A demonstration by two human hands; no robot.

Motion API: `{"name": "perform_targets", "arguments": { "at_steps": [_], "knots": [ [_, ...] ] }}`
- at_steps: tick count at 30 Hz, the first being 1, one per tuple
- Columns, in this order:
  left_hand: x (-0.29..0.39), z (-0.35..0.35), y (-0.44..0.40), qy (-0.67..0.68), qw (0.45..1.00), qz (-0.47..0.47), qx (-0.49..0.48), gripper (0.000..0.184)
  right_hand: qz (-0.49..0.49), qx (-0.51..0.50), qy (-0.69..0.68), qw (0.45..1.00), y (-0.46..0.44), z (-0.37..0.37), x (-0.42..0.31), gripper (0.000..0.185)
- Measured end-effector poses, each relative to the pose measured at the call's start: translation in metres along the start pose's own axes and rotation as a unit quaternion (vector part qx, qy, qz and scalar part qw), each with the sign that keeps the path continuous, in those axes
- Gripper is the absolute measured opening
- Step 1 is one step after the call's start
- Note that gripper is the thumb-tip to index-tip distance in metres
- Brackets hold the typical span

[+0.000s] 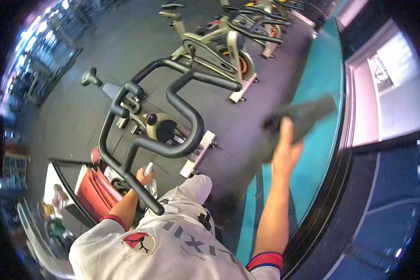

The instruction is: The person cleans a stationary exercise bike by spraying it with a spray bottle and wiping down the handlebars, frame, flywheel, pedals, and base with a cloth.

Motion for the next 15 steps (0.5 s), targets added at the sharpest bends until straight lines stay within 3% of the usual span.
{"name": "perform_targets", "arguments": {
  "at_steps": [1,2,3,4,5,7,10,13,14,15],
  "knots": [
    [0.0,0.008,0.007,0.002,1.0,0.001,0.009,0.021,-0.036,-0.06,0.093,0.993,-0.03,0.043,0.003,0.04],
    [-0.01,0.019,0.013,-0.05,0.995,0.041,0.081,0.02,-0.059,-0.129,0.191,0.971,-0.059,0.081,0.025,0.047],
    [-0.012,0.026,0.022,-0.036,0.997,-0.003,0.073,0.02,-0.064,-0.206,0.262,0.941,-0.071,0.126,0.037,0.055],
    [-0.01,0.032,0.029,-0.018,0.997,-0.045,0.065,0.02,-0.147,-0.258,0.376,0.878,-0.078,0.165,0.054,0.061],
    [-0.005,0.043,0.034,0.002,0.994,-0.087,0.059,0.021,-0.157,-0.359,0.455,0.799,-0.081,0.197,0.095,0.066],
    [0.001,0.055,0.054,-0.008,0.982,-0.141,0.122,0.023,-0.019,-0.454,0.619,0.641,-0.084,0.231,0.117,0.068],
    [0.03,0.076,0.082,-0.02,0.959,-0.135,0.249,0.024,-0.028,-0.581,0.568,0.582,-0.103,0.266,0.159,0.067],
    [-0.038,0.168,0.108,0.041,0.947,-0.255,0.189,0.026,-0.044,-0.645,0.377,0.663,-0.102,0.264,0.154,0.067],
    [-0.054,0.2,0.116,0.065,0.939,-0.288,0.176,0.026,-0.045,-0.646,0.4,0.648,-0.101,0.253,0.151,0.068],
    [-0.031,0.21,0.112,-0.03,0.957,-0.254,0.139,0.026,-0.049,-0.646,0.422,0.634,-0.098,0.243,0.146,0.069]
  ]
}}
Point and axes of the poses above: each hand's wrist, its own y-axis away from the middle knuckle, its own z-axis out of the palm, x = y × z, the point moved 10 cm from there along -y, towards the middle knuckle
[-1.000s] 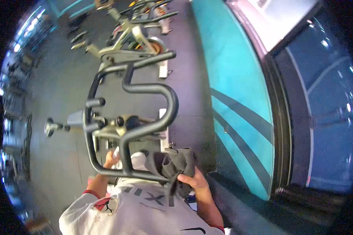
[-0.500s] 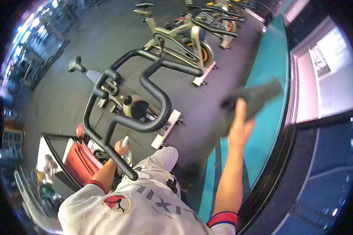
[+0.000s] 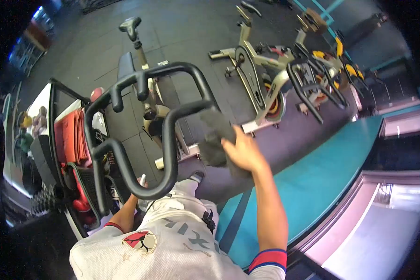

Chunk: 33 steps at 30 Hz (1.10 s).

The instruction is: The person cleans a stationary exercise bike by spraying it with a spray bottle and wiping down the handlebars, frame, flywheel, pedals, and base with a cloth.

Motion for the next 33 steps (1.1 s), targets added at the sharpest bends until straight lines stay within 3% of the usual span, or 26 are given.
{"name": "perform_targets", "arguments": {
  "at_steps": [2,3,6,8,10,12,14,15,16,18,21,23,24,25,26,28,29,31,32,33],
  "knots": [
    [0.031,-0.007,0.016,0.094,0.993,-0.065,0.04,0.028,0.014,-0.027,-0.008,1.0,0.014,-0.001,-0.003,0.073],
    [0.034,0.004,0.023,0.141,0.981,-0.133,0.012,0.032,0.006,-0.034,-0.031,0.999,0.016,-0.004,-0.01,0.073],
    [0.129,-0.033,0.027,0.127,0.974,-0.064,0.177,0.021,-0.078,-0.075,-0.1,0.989,-0.013,0.007,0.003,0.078],
    [0.156,-0.027,0.024,0.084,0.976,-0.055,0.194,0.023,-0.115,-0.069,-0.155,0.979,-0.061,0.017,-0.004,0.073],
    [0.169,-0.001,0.019,0.111,0.967,0.027,0.228,0.024,-0.075,-0.129,-0.27,0.951,-0.105,0.028,-0.02,0.062],
    [0.186,0.026,0.02,0.232,0.922,-0.11,0.289,0.02,-0.052,-0.138,-0.322,0.935,-0.131,0.045,-0.008,0.049],
    [0.27,-0.012,0.014,0.161,0.933,-0.158,0.281,0.017,-0.06,-0.173,-0.295,0.938,-0.116,0.046,0.007,0.049],
    [0.29,-0.01,0.011,0.103,0.94,-0.155,0.286,0.014,-0.102,-0.187,-0.309,0.927,-0.099,0.041,0.013,0.05],
    [0.301,-0.006,0.012,0.127,0.922,-0.172,0.323,0.013,-0.144,-0.193,-0.332,0.912,-0.085,0.033,0.018,0.05],
    [0.339,0.009,0.025,0.171,0.893,-0.197,0.366,0.012,-0.128,-0.349,-0.364,0.854,-0.062,0.029,0.037,0.053],
    [0.393,0.023,0.023,0.202,0.89,-0.188,0.363,0.013,-0.017,-0.341,-0.412,0.845,-0.071,0.018,0.112,0.056],
    [0.409,0.042,0.026,0.228,0.89,-0.188,0.347,0.014,0.027,-0.209,-0.45,0.868,-0.113,0.015,0.175,0.062],
    [0.401,0.072,0.031,0.234,0.895,-0.208,0.317,0.015,0.124,-0.156,-0.469,0.861,-0.13,0.023,0.212,0.063],
    [0.384,0.119,0.039,0.199,0.91,-0.233,0.279,0.016,0.117,-0.165,-0.564,0.801,-0.147,0.022,0.198,0.059],
    [0.367,0.157,0.044,0.164,0.92,-0.257,0.245,0.017,0.12,-0.146,-0.567,0.802,-0.158,0.012,0.178,0.061],
    [0.403,0.132,0.041,0.131,0.927,-0.167,0.31,0.018,0.076,-0.184,-0.65,0.733,-0.206,0.061,0.172,0.058],
    [0.411,0.121,0.039,0.216,0.905,-0.168,0.326,0.025,0.057,-0.19,-0.67,0.715,-0.225,0.073,0.147,0.056],
    [0.411,0.151,0.064,0.232,0.891,-0.227,0.316,0.029,0.031,-0.233,-0.681,0.693,-0.246,0.087,0.077,0.052],
    [0.422,0.139,0.073,0.222,0.883,-0.248,0.331,0.031,-0.045,-0.323,-0.708,0.627,-0.259,0.1,0.028,0.051],
    [0.434,0.125,0.082,0.212,0.874,-0.269,0.346,0.033,-0.079,-0.272,-0.638,0.716,-0.272,0.098,-0.006,0.045]
  ]
}}
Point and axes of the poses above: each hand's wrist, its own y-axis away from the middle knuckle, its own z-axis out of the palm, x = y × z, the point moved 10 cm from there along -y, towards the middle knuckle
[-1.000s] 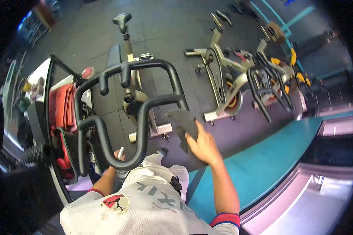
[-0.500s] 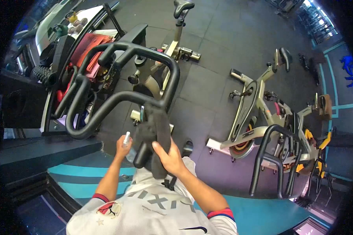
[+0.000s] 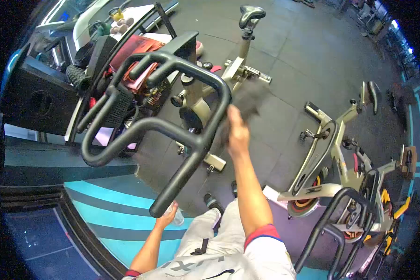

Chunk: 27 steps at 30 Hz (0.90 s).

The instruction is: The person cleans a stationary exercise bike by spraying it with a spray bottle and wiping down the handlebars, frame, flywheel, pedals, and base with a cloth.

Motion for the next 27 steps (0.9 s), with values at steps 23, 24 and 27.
{"name": "perform_targets", "arguments": {
  "at_steps": [23,24,27],
  "knots": [
    [0.081,-0.022,0.09,-0.019,0.955,-0.279,0.102,0.021,-0.084,0.066,0.006,0.994,-0.184,0.037,-0.014,0.063],
    [0.076,-0.016,0.094,-0.017,0.946,-0.315,0.073,0.023,-0.046,0.014,0.143,0.989,-0.207,0.064,0.007,0.068],
    [0.083,-0.008,0.096,-0.009,0.952,-0.282,0.12,0.019,-0.041,-0.018,0.303,0.952,-0.218,0.119,0.086,0.075]
  ]
}}
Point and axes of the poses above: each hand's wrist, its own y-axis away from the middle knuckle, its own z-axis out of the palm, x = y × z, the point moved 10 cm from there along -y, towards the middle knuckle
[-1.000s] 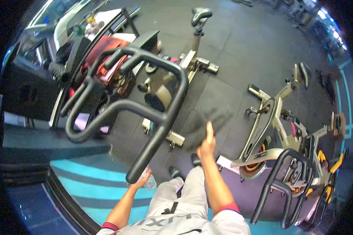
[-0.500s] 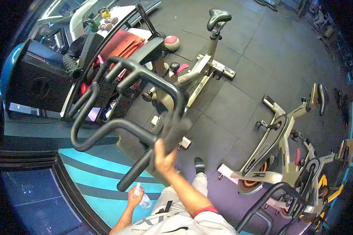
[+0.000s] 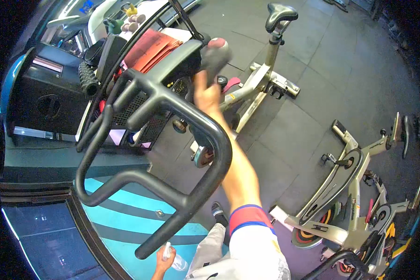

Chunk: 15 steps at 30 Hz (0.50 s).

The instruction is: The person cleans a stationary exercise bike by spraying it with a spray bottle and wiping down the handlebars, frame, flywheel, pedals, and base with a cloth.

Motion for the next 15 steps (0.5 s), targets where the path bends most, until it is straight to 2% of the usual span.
{"name": "perform_targets", "arguments": {
  "at_steps": [1,3,4,5,7,8,9,10,11,12,13,14,15],
  "knots": [
    [-0.005,0.0,0.003,-0.016,0.999,0.039,0.011,0.017,0.005,0.021,0.001,1.0,0.011,0.016,0.006,0.075],
    [0.002,0.004,0.005,-0.006,1.0,0.011,0.002,0.017,-0.019,0.033,-0.016,0.999,0.049,0.01,0.007,0.069],
    [0.006,0.007,0.006,0.001,1.0,-0.003,-0.003,0.018,-0.081,0.016,-0.007,0.997,0.06,0.011,0.021,0.064],
    [0.003,0.011,0.006,-0.004,1.0,-0.017,-0.022,0.018,-0.084,-0.056,0.026,0.995,0.075,0.006,0.049,0.063],
    [-0.003,0.012,-0.001,-0.026,0.999,0.037,-0.009,0.018,-0.052,-0.159,-0.12,0.979,0.066,-0.015,0.051,0.061],
    [-0.007,0.013,0.003,-0.036,0.998,0.058,-0.002,0.017,-0.008,-0.189,-0.29,0.938,0.059,-0.033,0.014,0.058],
    [-0.014,0.013,0.005,-0.03,0.999,0.036,-0.004,0.017,0.041,-0.211,-0.448,0.868,0.053,-0.05,-0.029,0.056],
    [-0.021,0.015,0.003,-0.024,1.0,0.018,-0.005,0.017,0.087,-0.226,-0.591,0.769,0.047,-0.054,-0.06,0.055],
    [-0.024,0.016,0.001,-0.019,1.0,0.001,-0.006,0.017,0.095,-0.259,-0.45,0.85,0.04,-0.041,-0.068,0.062],
    [-0.022,0.014,-0.002,-0.028,1.0,0.008,0.006,0.016,0.099,-0.282,-0.298,0.906,0.03,-0.025,-0.074,0.072],
    [-0.018,0.01,-0.003,-0.037,0.999,0.015,0.019,0.016,0.001,-0.272,-0.096,0.958,0.026,-0.004,-0.106,0.079],
    [-0.015,0.005,-0.003,-0.047,0.998,0.019,0.032,0.016,-0.096,-0.246,0.111,0.958,0.026,0.022,-0.136,0.09],
    [-0.011,0.001,-0.003,-0.023,0.999,0.014,0.035,0.016,-0.061,-0.242,0.118,0.961,0.017,0.036,-0.136,0.095]
  ]
}}
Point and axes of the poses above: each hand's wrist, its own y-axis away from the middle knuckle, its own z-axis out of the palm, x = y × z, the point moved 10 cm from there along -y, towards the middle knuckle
